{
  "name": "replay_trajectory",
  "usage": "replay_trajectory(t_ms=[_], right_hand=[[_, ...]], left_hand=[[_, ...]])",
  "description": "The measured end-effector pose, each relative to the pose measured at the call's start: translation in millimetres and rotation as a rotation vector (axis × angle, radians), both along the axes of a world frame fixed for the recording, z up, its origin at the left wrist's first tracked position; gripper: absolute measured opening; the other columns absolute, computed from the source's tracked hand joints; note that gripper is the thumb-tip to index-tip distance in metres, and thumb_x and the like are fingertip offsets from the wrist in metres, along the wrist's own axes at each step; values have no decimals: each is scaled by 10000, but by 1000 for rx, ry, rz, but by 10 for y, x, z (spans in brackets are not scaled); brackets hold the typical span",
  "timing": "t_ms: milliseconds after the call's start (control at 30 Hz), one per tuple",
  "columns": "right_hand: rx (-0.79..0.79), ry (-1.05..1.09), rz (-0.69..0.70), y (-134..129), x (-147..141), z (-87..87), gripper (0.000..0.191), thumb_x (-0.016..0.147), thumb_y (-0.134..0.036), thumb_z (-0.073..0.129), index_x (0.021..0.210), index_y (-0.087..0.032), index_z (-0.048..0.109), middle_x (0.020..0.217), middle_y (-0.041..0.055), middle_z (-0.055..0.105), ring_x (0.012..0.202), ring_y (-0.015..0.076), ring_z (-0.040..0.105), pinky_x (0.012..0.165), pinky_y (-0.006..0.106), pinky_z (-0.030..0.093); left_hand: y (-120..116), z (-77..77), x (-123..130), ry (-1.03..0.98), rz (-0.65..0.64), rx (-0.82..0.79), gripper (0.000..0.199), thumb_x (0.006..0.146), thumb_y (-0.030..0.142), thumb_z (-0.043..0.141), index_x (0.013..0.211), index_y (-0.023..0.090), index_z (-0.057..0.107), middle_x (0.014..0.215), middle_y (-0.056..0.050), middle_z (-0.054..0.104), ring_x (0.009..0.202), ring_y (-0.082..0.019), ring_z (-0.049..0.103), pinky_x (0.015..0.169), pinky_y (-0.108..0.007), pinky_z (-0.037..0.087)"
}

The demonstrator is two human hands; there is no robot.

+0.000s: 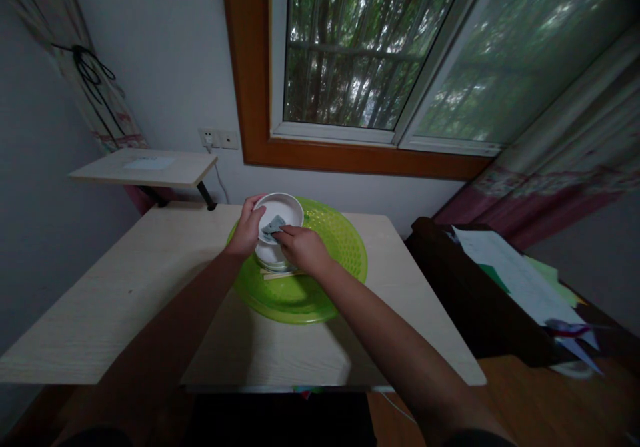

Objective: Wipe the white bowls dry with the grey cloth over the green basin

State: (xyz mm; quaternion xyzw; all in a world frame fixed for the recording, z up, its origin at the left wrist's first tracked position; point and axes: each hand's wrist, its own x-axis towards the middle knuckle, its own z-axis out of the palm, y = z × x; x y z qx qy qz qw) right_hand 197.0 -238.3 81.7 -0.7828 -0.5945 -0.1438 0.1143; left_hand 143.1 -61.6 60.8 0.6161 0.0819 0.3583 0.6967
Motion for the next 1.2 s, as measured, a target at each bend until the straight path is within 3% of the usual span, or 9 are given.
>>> replay_trajectory(t_ms=[233, 467, 700, 800, 933, 1200], right_hand=[[79, 11, 54, 42, 0, -36, 379, 993, -177, 537, 1354, -227, 642, 1367, 83, 666, 1190, 215, 642, 1004, 299, 500], [56, -84, -13, 16, -20, 36, 284, 1017, -218, 554, 1280, -219, 664, 1294, 101, 691, 1203, 231, 610, 975, 339, 503], [77, -200, -15, -147, 130, 119, 193, 1029, -208, 539, 1129, -167, 698, 1325, 119, 692, 1402, 276, 483, 992, 413, 448], [82, -195, -54, -167, 138, 129, 185, 1027, -207, 544, 1119, -171, 700, 1321, 122, 695, 1399, 267, 490, 994, 407, 432], [71, -186, -66, -140, 109, 127, 208, 1024, -203, 540, 1148, -169, 704, 1330, 128, 683, 1385, 275, 485, 982, 414, 449], [-44, -157, -68, -50, -34, 116, 234, 1032, -213, 500, 1157, -174, 694, 1174, 146, 689, 1107, 278, 559, 825, 369, 531]], left_hand=[[-7, 8, -6, -19, 19, -43, 414, 879, 419, 581, 1263, 276, 528, 1137, -27, 650, 1019, -206, 629, 853, -309, 514], [-32, 67, -8, -40, -71, -123, 470, 822, 379, 627, 1262, 293, 489, 1163, -30, 643, 985, -207, 645, 818, -313, 529], [-15, 71, -11, -21, -182, -221, 569, 790, 357, 676, 1325, 280, 498, 1141, -56, 680, 965, -241, 670, 788, -358, 545], [-31, 43, 24, 15, -227, -217, 570, 834, 449, 645, 1354, 270, 498, 1109, -68, 699, 941, -258, 682, 784, -386, 555], [-29, 21, 47, -13, -156, -174, 560, 858, 504, 624, 1355, 272, 513, 1186, -57, 684, 979, -230, 676, 802, -346, 553], [-104, 90, -38, 8, -72, -76, 438, 901, 478, 598, 1283, 272, 537, 1143, -35, 670, 939, -198, 652, 733, -285, 524]])
